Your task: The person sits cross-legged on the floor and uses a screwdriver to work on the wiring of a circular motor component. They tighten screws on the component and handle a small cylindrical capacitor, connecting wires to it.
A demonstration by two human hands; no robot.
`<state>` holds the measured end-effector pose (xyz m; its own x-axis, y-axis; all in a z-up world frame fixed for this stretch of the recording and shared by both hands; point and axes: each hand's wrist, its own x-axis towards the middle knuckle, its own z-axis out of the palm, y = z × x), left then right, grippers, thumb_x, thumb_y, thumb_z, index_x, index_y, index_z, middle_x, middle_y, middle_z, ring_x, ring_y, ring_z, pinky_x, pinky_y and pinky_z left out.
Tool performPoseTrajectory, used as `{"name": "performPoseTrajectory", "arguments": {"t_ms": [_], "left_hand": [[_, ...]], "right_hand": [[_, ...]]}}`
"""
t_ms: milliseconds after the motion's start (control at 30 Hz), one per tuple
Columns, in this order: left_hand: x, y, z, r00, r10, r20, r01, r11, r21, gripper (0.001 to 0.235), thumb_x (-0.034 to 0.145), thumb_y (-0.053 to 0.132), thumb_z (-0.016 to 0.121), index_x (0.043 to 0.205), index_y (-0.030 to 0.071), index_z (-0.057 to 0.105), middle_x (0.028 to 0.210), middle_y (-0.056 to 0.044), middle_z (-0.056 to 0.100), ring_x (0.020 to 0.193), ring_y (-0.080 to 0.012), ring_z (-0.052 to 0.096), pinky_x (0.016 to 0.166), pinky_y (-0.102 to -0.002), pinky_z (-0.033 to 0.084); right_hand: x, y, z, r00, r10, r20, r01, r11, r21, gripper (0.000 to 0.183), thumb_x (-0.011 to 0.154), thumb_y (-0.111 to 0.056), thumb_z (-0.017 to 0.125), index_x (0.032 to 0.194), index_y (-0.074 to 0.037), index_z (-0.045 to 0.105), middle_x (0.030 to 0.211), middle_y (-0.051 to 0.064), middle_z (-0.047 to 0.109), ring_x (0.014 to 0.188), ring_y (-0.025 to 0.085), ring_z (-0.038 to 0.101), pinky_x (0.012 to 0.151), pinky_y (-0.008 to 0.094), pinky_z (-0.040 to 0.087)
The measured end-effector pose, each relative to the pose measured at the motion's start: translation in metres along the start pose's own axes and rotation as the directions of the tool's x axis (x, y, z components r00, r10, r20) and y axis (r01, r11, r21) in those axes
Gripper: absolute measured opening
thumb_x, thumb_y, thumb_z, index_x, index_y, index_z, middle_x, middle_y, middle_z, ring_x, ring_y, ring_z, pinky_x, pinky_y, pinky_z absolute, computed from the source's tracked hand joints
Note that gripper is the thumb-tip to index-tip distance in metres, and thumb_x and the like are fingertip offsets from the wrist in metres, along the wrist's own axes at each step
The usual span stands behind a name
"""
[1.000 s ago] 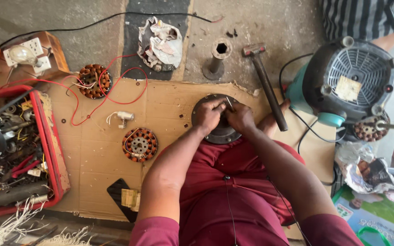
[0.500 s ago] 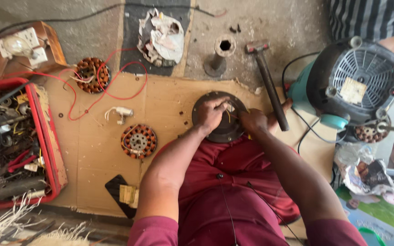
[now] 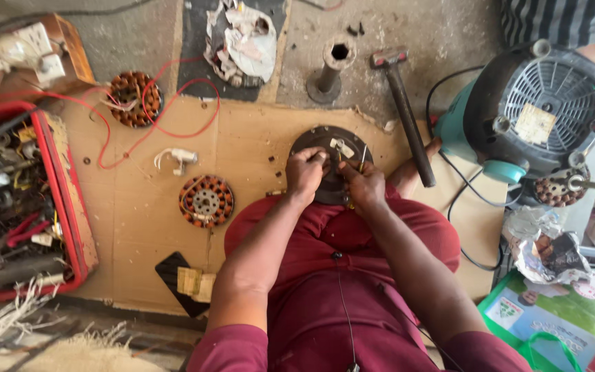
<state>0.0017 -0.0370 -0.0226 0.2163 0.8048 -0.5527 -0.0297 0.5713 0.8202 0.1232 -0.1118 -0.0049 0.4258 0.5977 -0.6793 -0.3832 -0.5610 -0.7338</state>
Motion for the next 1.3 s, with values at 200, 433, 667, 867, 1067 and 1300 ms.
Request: {"name": "performPoseTrajectory", "arguments": {"t_ms": [200, 433, 667, 867, 1067, 1300], "left_hand": [[0.003, -0.022, 0.03, 0.995, -0.019, -0.098, 0.045, 0.961, 0.272, 0.021, 0.091, 0.017, 0.073, 0.083, -0.002, 0.079, 0.071, -0.01, 0.075, 0.059, -0.0158, 0.068, 0.055, -0.034, 0.053], [0.007, -0.046, 0.034, 0.99, -0.022, -0.137, 0.06, 0.958, 0.28, 0.016, 0.089, 0.016, 0.067, 0.092, 0.006, 0.079, 0.07, -0.008, 0.075, 0.057, -0.0159, 0.069, 0.053, -0.034, 0.054], [-0.037, -0.035, -0.011, 0.974, -0.19, 0.126, 0.146, 0.945, 0.291, 0.022, 0.084, -0.001, 0.057, 0.094, 0.006, 0.075, 0.072, -0.008, 0.074, 0.057, -0.0152, 0.07, 0.051, -0.033, 0.058], [-0.037, -0.006, -0.159, 0.822, 0.33, -0.464, -0.166, 0.919, 0.359, 0.012, 0.099, 0.013, 0.064, 0.098, 0.003, 0.07, 0.089, -0.005, 0.075, 0.084, -0.0149, 0.072, 0.076, -0.028, 0.057], [0.021, 0.006, -0.262, 0.521, 0.581, -0.625, 0.009, 0.728, 0.685, 0.026, 0.079, -0.004, 0.078, 0.102, 0.005, 0.072, 0.109, -0.012, 0.066, 0.104, -0.0267, 0.064, 0.089, -0.037, 0.055], [0.06, -0.018, -0.296, 0.587, 0.275, -0.761, 0.169, 0.878, 0.447, 0.027, 0.076, -0.005, 0.079, 0.101, 0.003, 0.074, 0.11, -0.01, 0.067, 0.095, -0.021, 0.07, 0.079, -0.03, 0.061]], "right_hand": [[-0.03, 0.011, -0.003, 1.0, 0.0, -0.009, 0.0, 0.998, -0.065, 0.009, 0.095, -0.016, 0.072, 0.099, -0.008, 0.073, 0.064, 0.002, 0.06, 0.044, 0.01, 0.044, 0.039, 0.028, 0.034], [-0.03, -0.031, -0.035, 0.973, -0.225, 0.06, 0.23, 0.967, -0.109, 0.02, 0.104, -0.019, 0.071, 0.104, 0.001, 0.071, 0.073, 0.004, 0.063, 0.056, 0.011, 0.054, 0.048, 0.027, 0.043], [0.007, -0.06, 0.008, 0.887, -0.379, 0.265, 0.46, 0.779, -0.425, 0.031, 0.098, -0.02, 0.075, 0.127, -0.007, 0.074, 0.087, -0.003, 0.072, 0.067, 0.002, 0.06, 0.056, 0.021, 0.049], [0.014, -0.052, 0.002, 0.921, -0.319, 0.225, 0.391, 0.742, -0.545, 0.032, 0.097, -0.022, 0.078, 0.126, -0.009, 0.076, 0.08, 0.002, 0.07, 0.061, 0.005, 0.057, 0.053, 0.024, 0.047], [0.014, -0.057, 0.012, 0.924, -0.346, 0.165, 0.374, 0.718, -0.587, 0.03, 0.093, -0.024, 0.083, 0.116, -0.007, 0.077, 0.081, 0.0, 0.072, 0.063, 0.003, 0.059, 0.054, 0.024, 0.049], [0.013, -0.056, 0.012, 0.847, -0.49, 0.206, 0.48, 0.538, -0.693, 0.028, 0.091, -0.023, 0.085, 0.111, -0.005, 0.078, 0.078, 0.006, 0.074, 0.066, 0.007, 0.065, 0.06, 0.028, 0.053]]}}
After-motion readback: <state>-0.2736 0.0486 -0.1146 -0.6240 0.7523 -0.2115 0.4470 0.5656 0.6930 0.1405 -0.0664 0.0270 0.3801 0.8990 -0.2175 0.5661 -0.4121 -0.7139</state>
